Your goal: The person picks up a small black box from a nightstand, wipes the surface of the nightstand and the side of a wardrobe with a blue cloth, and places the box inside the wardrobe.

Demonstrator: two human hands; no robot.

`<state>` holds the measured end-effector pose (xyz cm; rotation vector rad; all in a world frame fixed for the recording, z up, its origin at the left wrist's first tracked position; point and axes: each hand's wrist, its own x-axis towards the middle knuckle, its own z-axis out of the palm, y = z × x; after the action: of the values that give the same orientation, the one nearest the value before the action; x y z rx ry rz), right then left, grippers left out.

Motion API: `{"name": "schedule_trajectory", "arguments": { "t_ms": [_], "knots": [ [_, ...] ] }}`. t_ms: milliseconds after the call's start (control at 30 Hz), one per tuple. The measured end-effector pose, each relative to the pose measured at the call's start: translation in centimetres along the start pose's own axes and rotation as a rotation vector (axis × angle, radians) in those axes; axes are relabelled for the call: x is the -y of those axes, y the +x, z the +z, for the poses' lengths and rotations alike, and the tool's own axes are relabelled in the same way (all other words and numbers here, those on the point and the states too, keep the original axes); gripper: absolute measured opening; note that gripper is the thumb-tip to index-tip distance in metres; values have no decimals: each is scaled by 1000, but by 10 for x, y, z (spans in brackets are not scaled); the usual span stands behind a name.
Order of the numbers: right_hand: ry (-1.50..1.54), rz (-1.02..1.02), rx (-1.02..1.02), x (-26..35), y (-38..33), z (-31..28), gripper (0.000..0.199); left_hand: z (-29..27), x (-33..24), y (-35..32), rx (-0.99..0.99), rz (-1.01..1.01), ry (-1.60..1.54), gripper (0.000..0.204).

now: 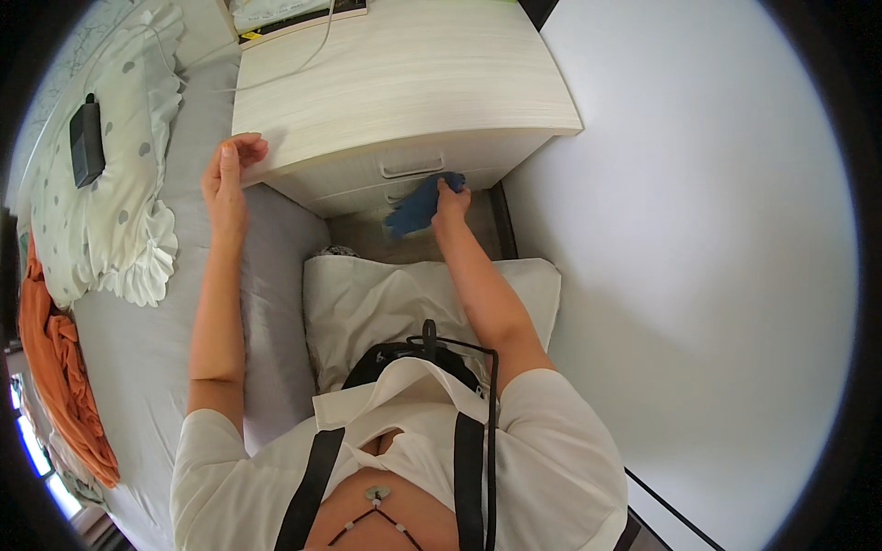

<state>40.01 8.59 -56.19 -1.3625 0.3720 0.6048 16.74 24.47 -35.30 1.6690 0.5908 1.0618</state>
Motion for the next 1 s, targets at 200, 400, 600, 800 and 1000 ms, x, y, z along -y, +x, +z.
{"name": "schedule_trajectory", "arguments": {
  "t_ms": [200,400,600,800,1000],
  "knots": [
    [54,-37,141,5,-1,-5,42,2,-1,0,-14,-8,12,42],
    [-144,74,-19,0,10,-3,46,2,-2,-2,7,-8,40,43],
    [-75,-38,65,7,-6,1,48,0,0,-2,-5,-12,20,42],
    [9,13,62,1,8,-5,44,2,0,-2,13,2,15,43],
    [-58,-2,72,-5,22,-7,40,1,1,-1,14,8,-2,42]
  ]
}}
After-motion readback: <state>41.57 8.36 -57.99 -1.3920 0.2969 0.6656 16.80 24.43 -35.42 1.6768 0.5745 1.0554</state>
